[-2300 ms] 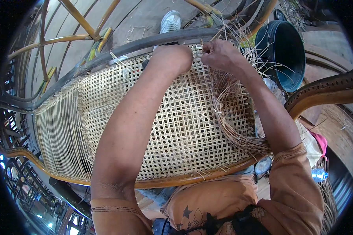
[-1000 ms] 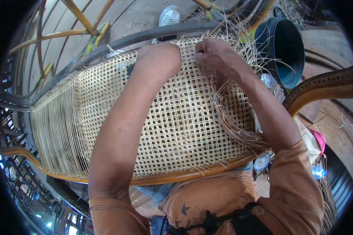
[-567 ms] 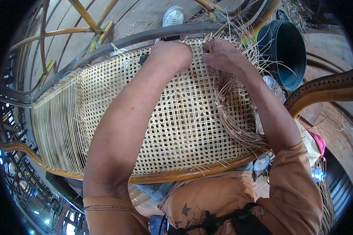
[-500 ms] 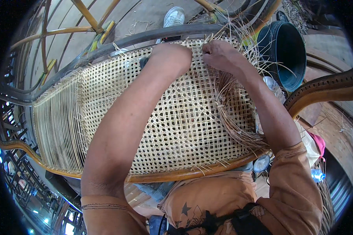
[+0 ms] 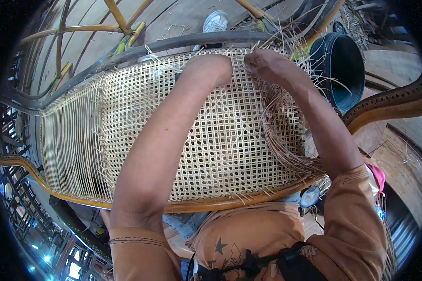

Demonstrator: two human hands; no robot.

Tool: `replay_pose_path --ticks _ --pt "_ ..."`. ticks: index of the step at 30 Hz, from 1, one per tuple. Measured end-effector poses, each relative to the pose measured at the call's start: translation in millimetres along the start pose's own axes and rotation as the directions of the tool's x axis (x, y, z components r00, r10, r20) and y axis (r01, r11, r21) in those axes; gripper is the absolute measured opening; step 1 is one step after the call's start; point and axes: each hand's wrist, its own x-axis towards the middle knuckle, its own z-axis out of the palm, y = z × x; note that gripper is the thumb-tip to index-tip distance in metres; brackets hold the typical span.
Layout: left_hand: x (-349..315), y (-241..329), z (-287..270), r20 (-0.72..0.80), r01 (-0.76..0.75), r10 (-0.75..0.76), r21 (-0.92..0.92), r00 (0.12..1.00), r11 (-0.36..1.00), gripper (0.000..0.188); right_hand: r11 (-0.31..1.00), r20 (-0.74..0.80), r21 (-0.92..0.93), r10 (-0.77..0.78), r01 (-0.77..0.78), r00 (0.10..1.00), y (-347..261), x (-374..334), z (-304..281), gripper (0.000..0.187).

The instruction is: Weaving and repairing the rattan seat of a chair.

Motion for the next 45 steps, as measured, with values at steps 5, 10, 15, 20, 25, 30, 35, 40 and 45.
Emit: replay_pose_path --ticks 5,10,15,20,25,30,35,40,45 --pt "-13 14 4 -0.077 -0.015 0.027 0.156 0.997 0.988 0.024 0.999 -0.037 -0.045 -0.004 0.002 0.999 -1 -5 7 0.02" --pt "2 13 -4 -0.007 0.155 -0.154 0.014 0.988 0.988 0.028 0.983 -0.049 -0.18 0.026 -0.034 0.998 -13 8 21 0.017" --pt "-12 3 -17 0.038 0.241 -0.242 0.018 0.97 0.97 0.032 0.959 -0.239 -0.154 -0.272 0.24 0.932 0 6 24 0.024" --pt "-40 -18 1 -0.027 0.311 -0.313 -0.064 0.949 0.948 0.033 0.88 -0.218 -0.329 -0.423 0.342 0.88 3 2 32 0.027" --pt "-79 -45 21 -0.022 0.324 -0.327 -0.093 0.945 0.942 0.041 0.941 -0.202 -0.238 -0.291 0.241 0.935 -7 -1 17 0.023" --pt "-98 -39 36 -0.283 0.254 -0.341 -0.303 0.896 0.919 0.039 0.903 -0.368 -0.388 -0.337 0.187 0.866 2 -3 -27 0.023" --pt "-91 -25 36 -0.226 0.022 -0.387 -0.84 0.894 0.541 0.023 0.934 -0.108 -0.349 -0.128 0.083 0.986 16 8 -34 0.019" --pt "-71 -20 28 -0.326 -0.322 -0.055 -0.944 0.944 0.065 0.019 0.955 -0.124 -0.265 -0.17 0.132 0.978 18 11 -29 0.017" --pt "-63 -30 28 -0.336 -0.291 0.207 -0.931 0.919 -0.219 0.016 0.938 -0.143 -0.281 -0.252 0.205 0.957 12 24 -18 0.016"
